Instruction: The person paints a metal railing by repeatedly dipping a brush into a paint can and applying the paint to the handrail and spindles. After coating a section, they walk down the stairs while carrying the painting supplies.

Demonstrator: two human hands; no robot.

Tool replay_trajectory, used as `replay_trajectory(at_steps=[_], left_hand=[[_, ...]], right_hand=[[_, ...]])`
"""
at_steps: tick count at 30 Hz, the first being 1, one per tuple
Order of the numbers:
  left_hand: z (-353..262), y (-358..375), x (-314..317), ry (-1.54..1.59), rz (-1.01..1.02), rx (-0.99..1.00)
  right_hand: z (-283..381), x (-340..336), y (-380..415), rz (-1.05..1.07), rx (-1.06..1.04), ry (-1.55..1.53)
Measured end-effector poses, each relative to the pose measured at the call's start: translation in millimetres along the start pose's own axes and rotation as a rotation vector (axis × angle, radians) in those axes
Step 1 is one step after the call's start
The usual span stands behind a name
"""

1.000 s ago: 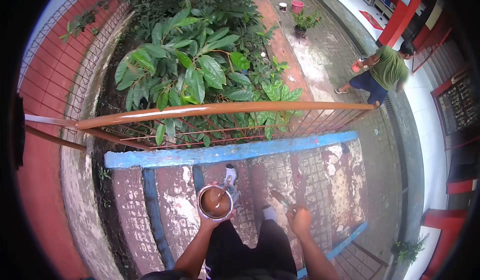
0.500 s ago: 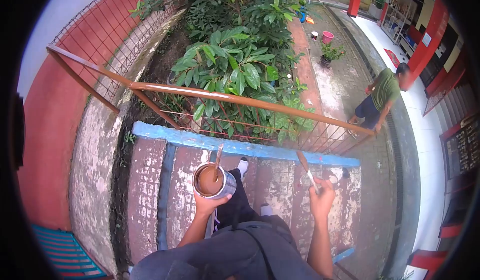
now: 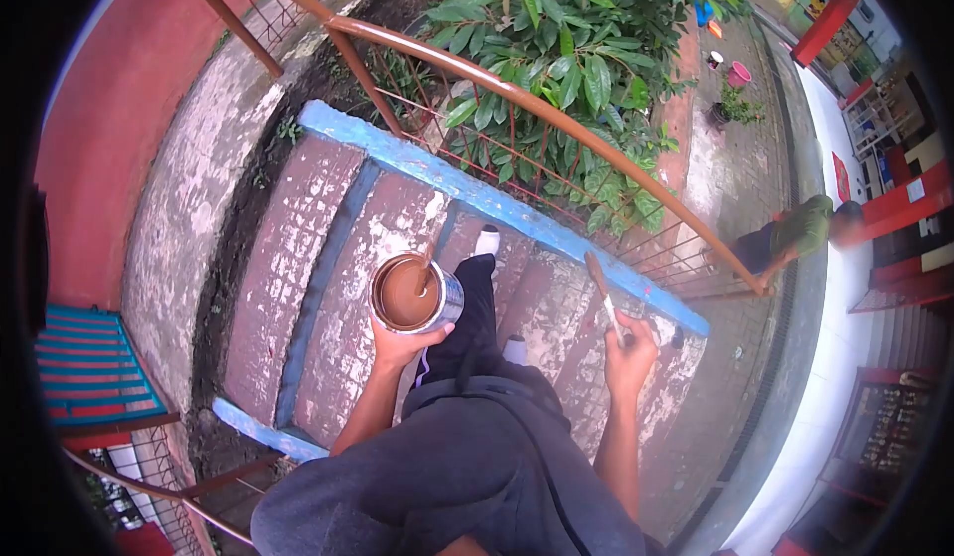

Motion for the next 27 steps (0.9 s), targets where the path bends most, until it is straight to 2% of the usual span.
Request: replay_trajectory(at_steps=[5, 7, 8, 11, 13, 15, 16, 17, 19, 23, 25, 27], left_hand=[[46.8, 12.1, -17.0, 0.002, -0.124, -0.058], [55.8, 1.4, -24.7, -0.013, -0.148, -0.112], [64.1, -2.7, -29.4, -0.011, -0.139, -0.078], [82.2, -10.6, -36.5, 0.041, -0.174, -0.078], [85.8, -39.8, -41.7, 0.104, -0.167, 0.039], [96.8, -56.3, -45.1, 0.253, -0.189, 0.043], [102.9, -69.7, -51.5, 0.131, -0.183, 0.187], [111.6, -76.2, -52.5, 0.138, -0.202, 0.17], [126.5, -92.8, -55.0, 0.173, -0.224, 0.208], [112.0, -131.6, -66.0, 0.05, -0.259, 0.191], [119.4, -146.3, -64.5, 0.12, -0.273, 0.192], [136.5, -156.9, -64.9, 0.119, -0.359, 0.243]], right_hand=[[1.3, 49.4, -43.2, 0.121, -0.099, -0.019], [7.1, 70.6, -67.8, 0.184, 0.044, 0.035], [6.6, 84.0, -80.5, 0.27, 0.152, -0.088], [-2.0, 121.6, -121.3, 0.418, 0.208, -0.047], [-14.2, 148.5, -148.5, 0.488, 0.26, -0.06], [-8.8, 166.7, -177.2, 0.546, 0.313, -0.073], [-2.2, 173.4, -191.2, 0.582, 0.418, -0.129], [4.9, 178.9, -202.1, 0.609, 0.529, -0.186], [-6.6, 190.0, -221.7, 0.579, 0.544, -0.099], [-17.8, 196.0, -255.4, 0.677, 0.576, -0.327], [-35.6, 207.7, -270.1, 0.535, 0.705, -0.463], [-56.6, 217.8, -290.6, 0.531, 0.718, -0.538]])
Point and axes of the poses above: each hand's wrist, its own y-axis away from the middle knuckle, its own x-axis out of the palm, z = x × y, the point moved 1 cm from there along -y, towards the middle knuckle, and after that the axes turned 11 degrees about z, right-handed, at the moved point
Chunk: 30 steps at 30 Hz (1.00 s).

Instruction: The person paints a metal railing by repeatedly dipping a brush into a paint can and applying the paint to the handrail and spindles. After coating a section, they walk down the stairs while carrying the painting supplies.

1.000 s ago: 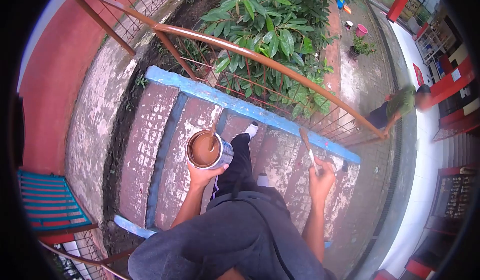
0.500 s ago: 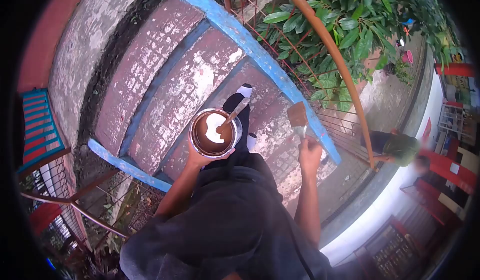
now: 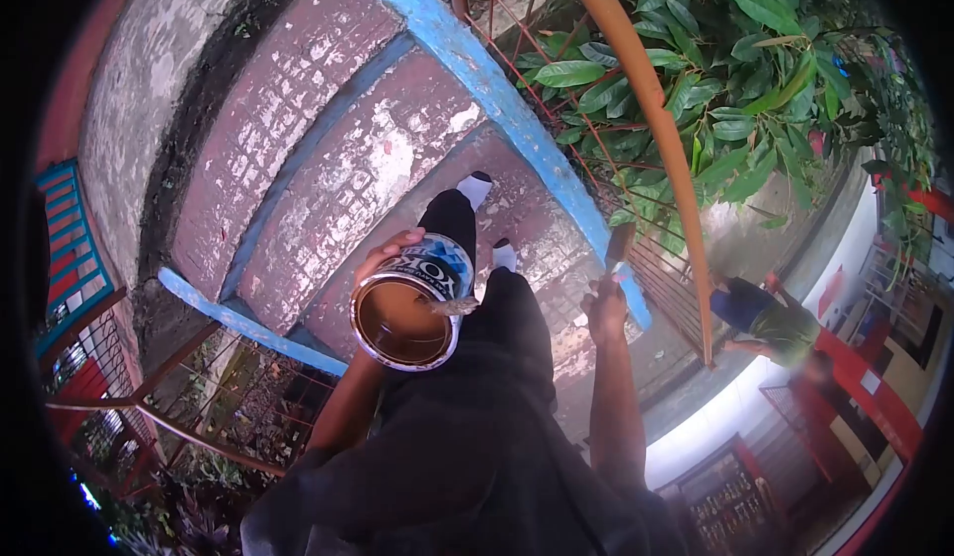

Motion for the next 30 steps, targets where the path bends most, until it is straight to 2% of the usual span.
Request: replay_trajectory(at_steps=[2, 4, 5, 6, 10, 12, 16, 18, 22, 25, 30], left_hand=[[9.3, -5.1, 6.3, -0.023, 0.004, 0.003], [-4.6, 5.4, 13.3, -0.08, -0.008, -0.067], [2.2, 17.1, 11.3, -0.21, 0.016, -0.07], [-9.9, 10.2, 29.1, 0.053, -0.278, -0.032], [-29.8, 41.1, 36.1, -0.042, -0.335, -0.07], [-44.3, 63.1, 40.2, -0.107, -0.368, -0.095], [-56.5, 87.2, 42.2, -0.209, -0.404, -0.15], [-63.9, 100.4, 46.3, -0.237, -0.417, -0.171], [-68.1, 113.5, 49.1, -0.277, -0.43, -0.192], [-71.0, 119.9, 48.2, -0.296, -0.405, -0.205], [-74.2, 130.6, 52.4, -0.319, -0.386, -0.22]], right_hand=[[0.7, -8.3, -36.1, 0.168, -0.008, -0.272], [7.2, -4.1, -57.4, 0.158, -0.004, -0.35], [5.8, -6.0, -72.6, 0.089, -0.052, -0.413], [6.0, -6.7, -86.4, 0.021, -0.104, -0.477], [27.2, -1.4, -114.2, 0.069, -0.138, -0.65], [33.5, 11.4, -124.3, 0.026, -0.263, -0.686], [38.5, 60.8, -119.8, 0.051, -0.293, -0.557], [39.2, 81.6, -109.0, 0.156, -0.274, -0.296], [34.3, 105.8, -93.3, 0.184, -0.232, -0.138], [35.2, 80.9, -104.6, 0.027, -0.217, -0.022], [43.4, -14.4, -128.1, -0.125, -0.291, -0.059]])
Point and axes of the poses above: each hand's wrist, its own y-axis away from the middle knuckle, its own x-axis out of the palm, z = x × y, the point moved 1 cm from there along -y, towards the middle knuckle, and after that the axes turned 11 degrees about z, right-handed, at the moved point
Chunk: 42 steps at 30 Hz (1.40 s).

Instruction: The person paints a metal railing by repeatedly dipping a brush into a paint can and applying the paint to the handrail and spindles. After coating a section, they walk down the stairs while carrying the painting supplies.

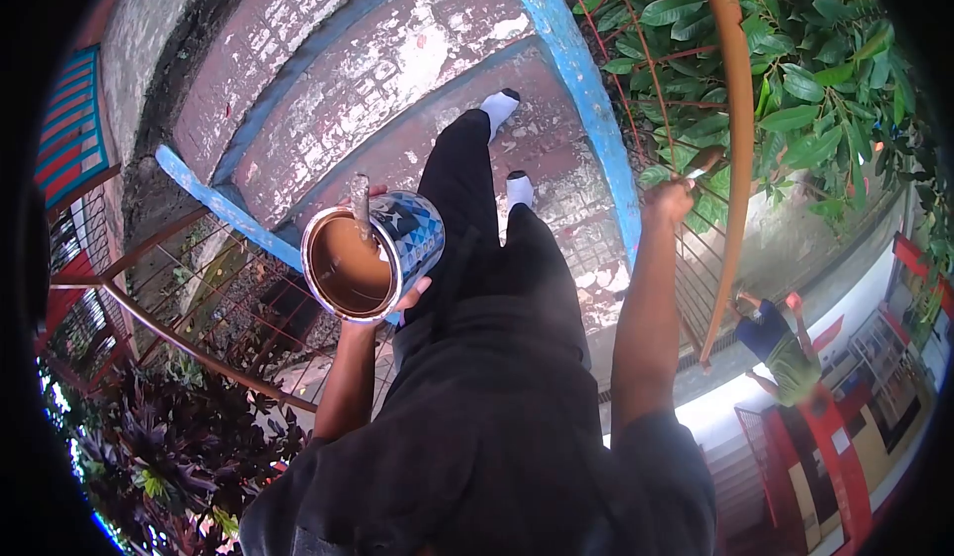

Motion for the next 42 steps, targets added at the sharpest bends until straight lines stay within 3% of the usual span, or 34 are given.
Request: replay_trajectory(at_steps=[6, 18, 20, 24, 28, 30, 35, 38, 42], left_hand=[[-5.3, -0.6, 5.9, -0.057, 0.013, 0.004], [5.1, -8.6, 24.7, -0.21, 0.082, -0.041], [11.7, -8.2, 27.1, -0.23, 0.108, -0.048], [48.2, -16.9, 42.1, -0.236, 0.174, -0.077], [93.7, -27.2, 55.1, -0.191, 0.266, -0.1], [118.7, -35.5, 60.9, -0.167, 0.307, -0.108], [168.9, -46.8, 83.1, -0.167, 0.356, -0.126], [193.5, -53.0, 92.2, -0.188, 0.38, -0.136], [218.0, -55.5, 100.4, -0.233, 0.401, -0.151]], right_hand=[[-11.0, -35.9, 17.0, 0.017, 0.024, 0.072], [-27.9, 14.1, -20.2, -0.085, 0.13, -0.423], [-21.6, 42.4, -11.2, -0.072, 0.011, -0.333], [-32.5, 54.9, -5.6, -0.04, 0.024, -0.209], [-51.1, 48.4, 17.6, 0.222, 0.051, 0.265], [-55.6, 39.6, 15.5, 0.315, 0.043, 0.311], [-54.6, 2.3, -22.0, 0.114, -0.019, 0.053], [-59.1, -23.9, -29.8, -0.01, -0.119, 0.083], [-75.2, -11.1, -13.8, -0.081, -0.067, 0.028]])
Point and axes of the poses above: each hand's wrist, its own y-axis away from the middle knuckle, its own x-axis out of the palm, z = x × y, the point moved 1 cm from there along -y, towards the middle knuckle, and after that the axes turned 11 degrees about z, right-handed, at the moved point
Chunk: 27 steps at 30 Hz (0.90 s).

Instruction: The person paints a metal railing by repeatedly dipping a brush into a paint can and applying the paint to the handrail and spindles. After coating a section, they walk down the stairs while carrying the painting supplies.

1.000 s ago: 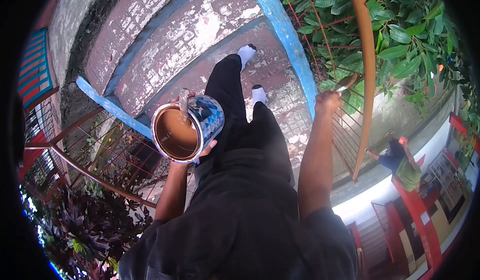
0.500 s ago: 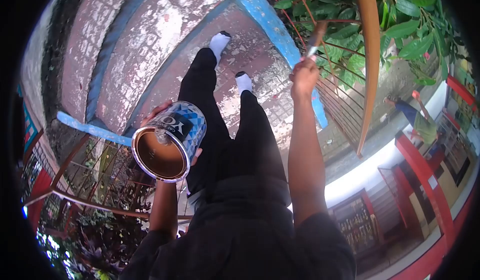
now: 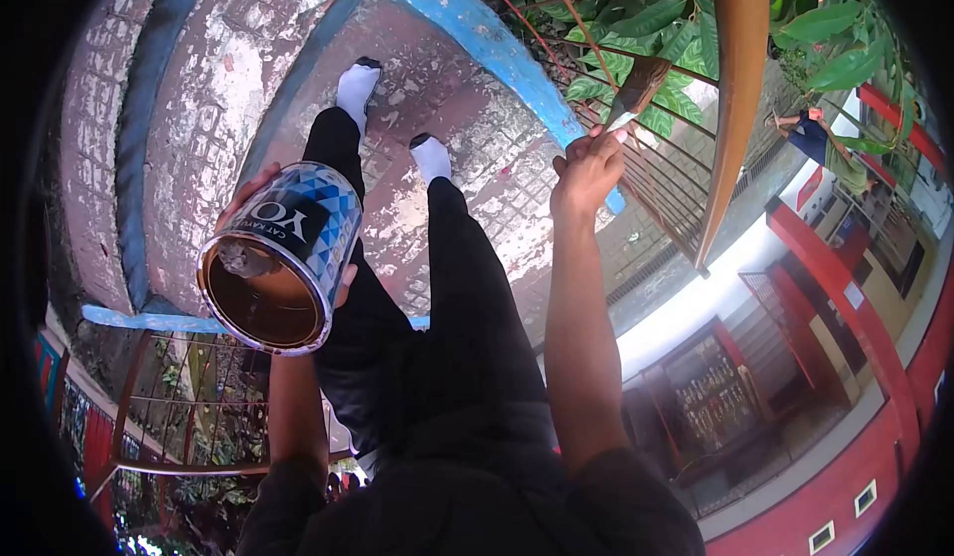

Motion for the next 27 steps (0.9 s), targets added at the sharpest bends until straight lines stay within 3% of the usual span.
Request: replay_trajectory(at_steps=[10, 14, 17, 21, 27], left_hand=[[7.8, -2.7, 29.7, -0.129, 0.051, -0.014], [9.9, -17.5, 37.8, -0.187, 0.085, -0.01], [-0.9, -22.2, 43.6, -0.056, 0.107, 0.024], [-7.1, -22.2, 34.9, -0.05, 0.141, -0.021], [0.1, -22.5, 34.1, -0.098, 0.194, -0.019]], right_hand=[[1.2, 38.2, -1.3, -0.174, -0.059, -0.283], [28.3, 103.3, 12.3, -0.126, 0.02, -0.302], [30.9, 119.4, 22.7, 0.126, 0.025, -0.126], [26.4, 97.5, 12.5, 0.07, 0.032, -0.113], [19.8, -5.0, -10.3, 0.021, 0.004, 0.014]])
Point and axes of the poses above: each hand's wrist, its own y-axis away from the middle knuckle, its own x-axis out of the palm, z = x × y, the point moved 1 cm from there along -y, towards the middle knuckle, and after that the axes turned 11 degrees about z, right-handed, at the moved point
